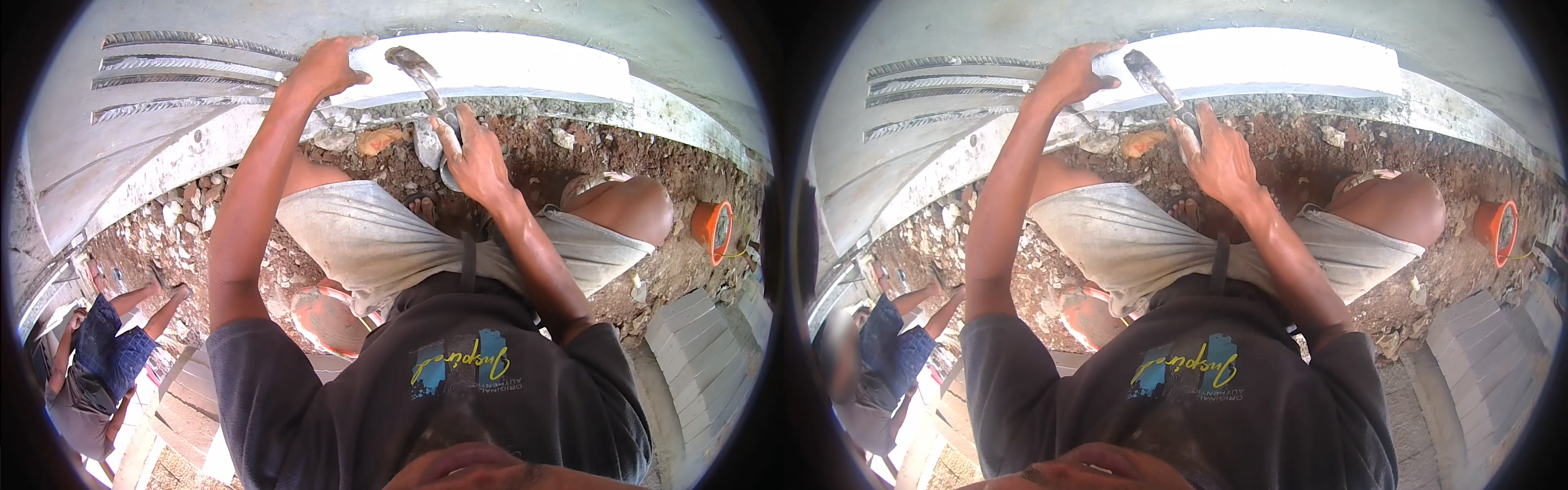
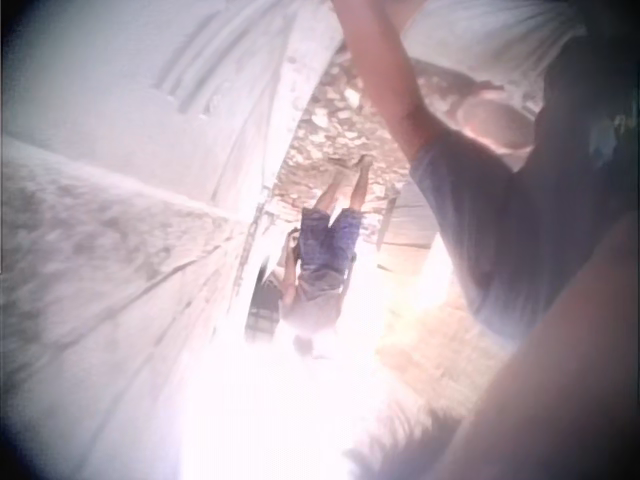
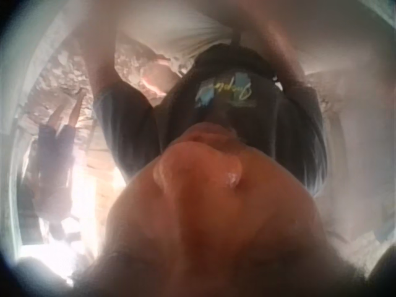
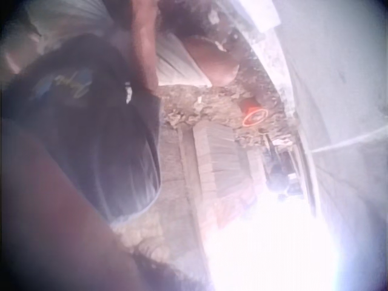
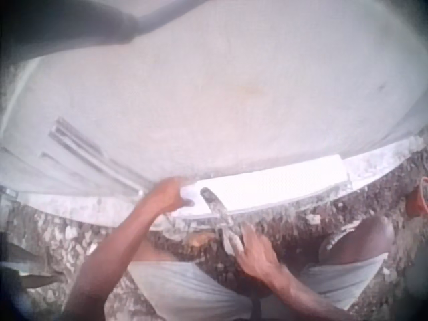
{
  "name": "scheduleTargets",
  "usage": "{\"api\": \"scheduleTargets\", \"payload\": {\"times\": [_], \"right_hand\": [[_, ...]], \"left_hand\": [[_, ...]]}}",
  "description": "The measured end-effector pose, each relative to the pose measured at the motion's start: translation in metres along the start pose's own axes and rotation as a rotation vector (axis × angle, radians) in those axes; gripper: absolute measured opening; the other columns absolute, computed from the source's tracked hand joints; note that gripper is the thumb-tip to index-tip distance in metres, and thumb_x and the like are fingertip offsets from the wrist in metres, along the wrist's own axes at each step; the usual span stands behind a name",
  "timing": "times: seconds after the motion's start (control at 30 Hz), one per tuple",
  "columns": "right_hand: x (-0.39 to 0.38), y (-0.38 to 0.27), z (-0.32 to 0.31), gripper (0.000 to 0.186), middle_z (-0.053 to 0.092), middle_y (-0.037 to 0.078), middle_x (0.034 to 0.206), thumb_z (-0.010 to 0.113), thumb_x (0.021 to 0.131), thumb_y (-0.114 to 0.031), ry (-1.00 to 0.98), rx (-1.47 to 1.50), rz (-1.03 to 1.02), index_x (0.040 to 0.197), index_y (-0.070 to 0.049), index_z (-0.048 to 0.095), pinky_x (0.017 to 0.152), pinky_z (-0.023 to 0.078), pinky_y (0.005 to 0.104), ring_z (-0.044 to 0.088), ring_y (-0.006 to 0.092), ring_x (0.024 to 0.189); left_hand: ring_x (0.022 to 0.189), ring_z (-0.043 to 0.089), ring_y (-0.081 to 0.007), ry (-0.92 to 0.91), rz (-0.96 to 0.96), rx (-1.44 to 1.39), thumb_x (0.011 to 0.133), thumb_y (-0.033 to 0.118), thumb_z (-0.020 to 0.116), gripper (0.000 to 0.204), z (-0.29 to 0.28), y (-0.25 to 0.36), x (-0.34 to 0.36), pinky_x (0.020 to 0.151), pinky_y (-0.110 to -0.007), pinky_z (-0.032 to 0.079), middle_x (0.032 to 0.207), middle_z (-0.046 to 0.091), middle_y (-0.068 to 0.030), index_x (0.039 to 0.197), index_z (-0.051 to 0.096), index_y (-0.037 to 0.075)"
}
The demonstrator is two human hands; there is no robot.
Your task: The person scoops cement from a bucket and applies it to a wall base, then places white rectangular tiles along the wall and taps them with a hammer to secure them.
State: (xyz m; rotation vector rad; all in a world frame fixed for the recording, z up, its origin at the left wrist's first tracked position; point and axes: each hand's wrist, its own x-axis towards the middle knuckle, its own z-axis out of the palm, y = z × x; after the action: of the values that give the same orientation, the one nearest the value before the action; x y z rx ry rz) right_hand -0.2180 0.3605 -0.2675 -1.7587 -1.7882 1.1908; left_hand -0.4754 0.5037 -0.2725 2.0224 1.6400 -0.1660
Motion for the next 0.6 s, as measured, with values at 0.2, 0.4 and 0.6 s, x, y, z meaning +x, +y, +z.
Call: {"api": "scheduleTargets", "payload": {"times": [0.2, 0.4, 0.6], "right_hand": [[0.005, 0.005, 0.001, 0.043, 0.067, 0.032, 0.078, 0.058, 0.106, -0.037, 0.003, 0.027, -0.016, 0.115, 0.005, 0.055, 0.07, 0.051, 0.0583, 0.067, 0.0546, 0.08], [0.006, 0.012, -0.001, 0.047, 0.068, 0.032, 0.081, 0.058, 0.106, -0.041, 0.032, -0.044, -0.006, 0.12, 0.004, 0.057, 0.075, 0.051, 0.0602, 0.067, 0.0536, 0.082], [0.007, 0.019, 0.0, 0.047, 0.068, 0.033, 0.083, 0.058, 0.106, -0.043, 0.022, -0.092, -0.032, 0.116, 0.003, 0.057, 0.076, 0.051, 0.061, 0.068, 0.0545, 0.083]], "left_hand": [[0.102, 0.074, -0.0335, 0.049, 0.026, -0.006, 0.079, 0.029, 0.09, 0.073, 0.005, -0.003, 0.0, 0.097, -0.045, 0.057, 0.123, 0.074, -0.0177, 0.147, 0.062, 0.024], [0.089, 0.075, -0.0295, 0.181, 0.146, 0.024, 0.081, 0.027, 0.088, 0.072, 0.01, -0.008, 0.002, 0.094, -0.044, 0.058, 0.118, 0.076, -0.0175, 0.148, 0.062, 0.026], [0.095, 0.075, -0.0312, 0.025, 0.008, -0.024, 0.082, 0.028, 0.087, 0.074, 0.007, -0.003, 0.001, 0.099, -0.044, 0.057, 0.123, 0.074, -0.0175, 0.15, 0.059, 0.027]]}}
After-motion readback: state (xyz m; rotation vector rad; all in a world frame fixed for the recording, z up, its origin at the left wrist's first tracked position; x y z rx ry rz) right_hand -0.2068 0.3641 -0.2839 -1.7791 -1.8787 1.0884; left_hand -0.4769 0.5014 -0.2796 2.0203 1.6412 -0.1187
